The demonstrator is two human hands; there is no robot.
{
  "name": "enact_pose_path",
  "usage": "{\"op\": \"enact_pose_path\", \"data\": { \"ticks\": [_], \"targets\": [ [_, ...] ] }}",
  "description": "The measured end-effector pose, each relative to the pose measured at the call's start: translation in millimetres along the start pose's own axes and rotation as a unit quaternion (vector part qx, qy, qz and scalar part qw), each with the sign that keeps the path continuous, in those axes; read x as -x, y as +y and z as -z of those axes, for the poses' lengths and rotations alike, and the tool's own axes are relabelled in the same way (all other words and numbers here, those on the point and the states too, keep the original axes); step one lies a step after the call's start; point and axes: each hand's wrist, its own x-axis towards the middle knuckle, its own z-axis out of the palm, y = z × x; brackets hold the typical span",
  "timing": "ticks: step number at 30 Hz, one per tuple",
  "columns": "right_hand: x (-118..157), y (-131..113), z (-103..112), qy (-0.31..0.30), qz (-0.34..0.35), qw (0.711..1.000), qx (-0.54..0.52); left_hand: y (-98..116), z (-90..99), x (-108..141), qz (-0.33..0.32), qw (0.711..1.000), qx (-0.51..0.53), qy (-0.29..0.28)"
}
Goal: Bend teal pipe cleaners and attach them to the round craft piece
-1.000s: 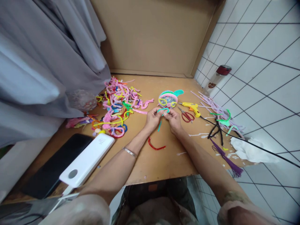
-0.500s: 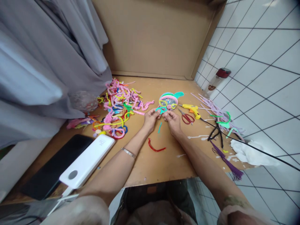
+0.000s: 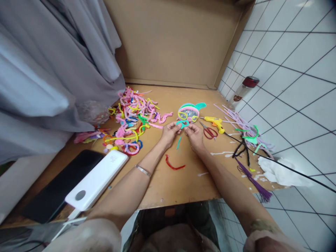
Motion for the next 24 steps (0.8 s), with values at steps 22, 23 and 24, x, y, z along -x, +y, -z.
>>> {"op": "enact_pose_path", "data": {
  "ticks": [22,23,24],
  "targets": [
    [-2,0,9,0.014,0.093,0.988,0.120,1,-1.3,0,-0.007,1.000,-0.012,0.012],
    [-2,-1,10,0.010,0.101,0.987,0.124,1,-1.2,0,-0.009,1.000,-0.016,0.009],
    [-3,-2,11,0.001,0.106,0.986,0.126,2,-1.0,0,-0.012,1.000,-0.020,0.005]
  ]
}}
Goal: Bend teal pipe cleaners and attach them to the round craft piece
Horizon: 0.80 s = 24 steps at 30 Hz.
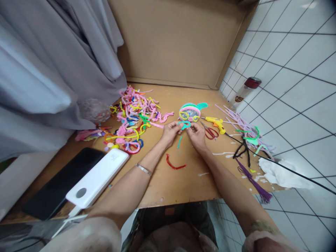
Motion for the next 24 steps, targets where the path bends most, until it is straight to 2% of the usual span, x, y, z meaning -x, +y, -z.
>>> {"op": "enact_pose_path", "data": {
  "ticks": [5,8,11,13,16,19,24],
  "targets": [
    [-4,0,6,-0.069,0.015,0.997,0.011,5,2.9,1,-0.001,0.999,-0.037,-0.014],
    [-5,4,8,-0.086,0.029,0.995,0.028,8,4.4,3,0.003,0.997,-0.071,-0.027],
    [-6,8,11,-0.080,0.063,0.993,0.058,9,5.4,3,0.009,0.995,-0.089,-0.040],
    [-8,8,15,-0.071,0.113,0.987,0.094,10,5.5,4,0.016,0.994,-0.087,-0.057],
    [-11,5,22,-0.062,0.197,0.966,0.154,12,4.4,6,0.044,0.990,-0.075,-0.107],
    [-13,1,26,-0.052,0.241,0.949,0.195,14,3.4,8,0.070,0.984,-0.067,-0.149],
    [-15,-2,28,-0.064,0.276,0.937,0.205,15,3.7,8,0.072,0.986,-0.066,-0.138]
  ]
}}
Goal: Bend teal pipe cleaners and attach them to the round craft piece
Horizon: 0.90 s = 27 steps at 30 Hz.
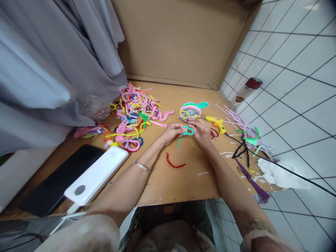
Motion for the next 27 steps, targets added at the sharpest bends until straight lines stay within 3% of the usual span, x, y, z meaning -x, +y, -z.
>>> {"op": "enact_pose_path", "data": {
  "ticks": [10,17,27],
  "targets": [
    [0,-1,2,-0.054,0.025,0.998,-0.024,-1,1.1,-1,-0.009,1.000,0.001,0.010],
    [-2,-8,3,-0.065,-0.028,0.996,-0.051,-3,2.7,-1,-0.007,1.000,-0.010,0.004],
    [-1,-12,-1,-0.008,-0.139,0.975,-0.175,0,-1.8,1,-0.031,0.999,-0.033,0.026]
  ]
}}
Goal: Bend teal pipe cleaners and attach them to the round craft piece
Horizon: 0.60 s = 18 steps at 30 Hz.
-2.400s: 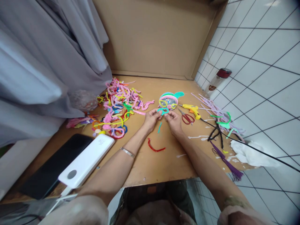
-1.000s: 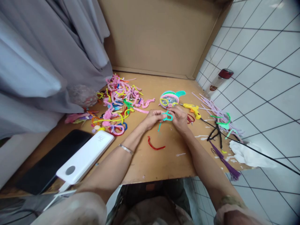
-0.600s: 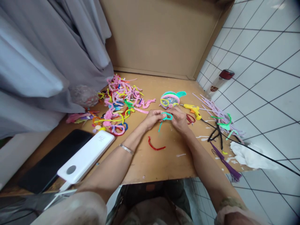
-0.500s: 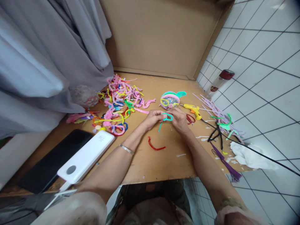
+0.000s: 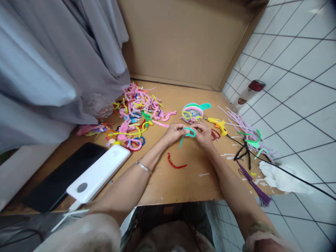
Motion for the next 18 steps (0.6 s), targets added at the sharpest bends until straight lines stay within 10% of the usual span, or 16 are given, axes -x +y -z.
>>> {"op": "enact_pose_path", "data": {
  "ticks": [18],
  "targets": [
    [-6,8,7,-0.069,-0.136,0.982,-0.112,-2,-0.4,-1,-0.015,0.998,-0.043,0.036]
  ]
}}
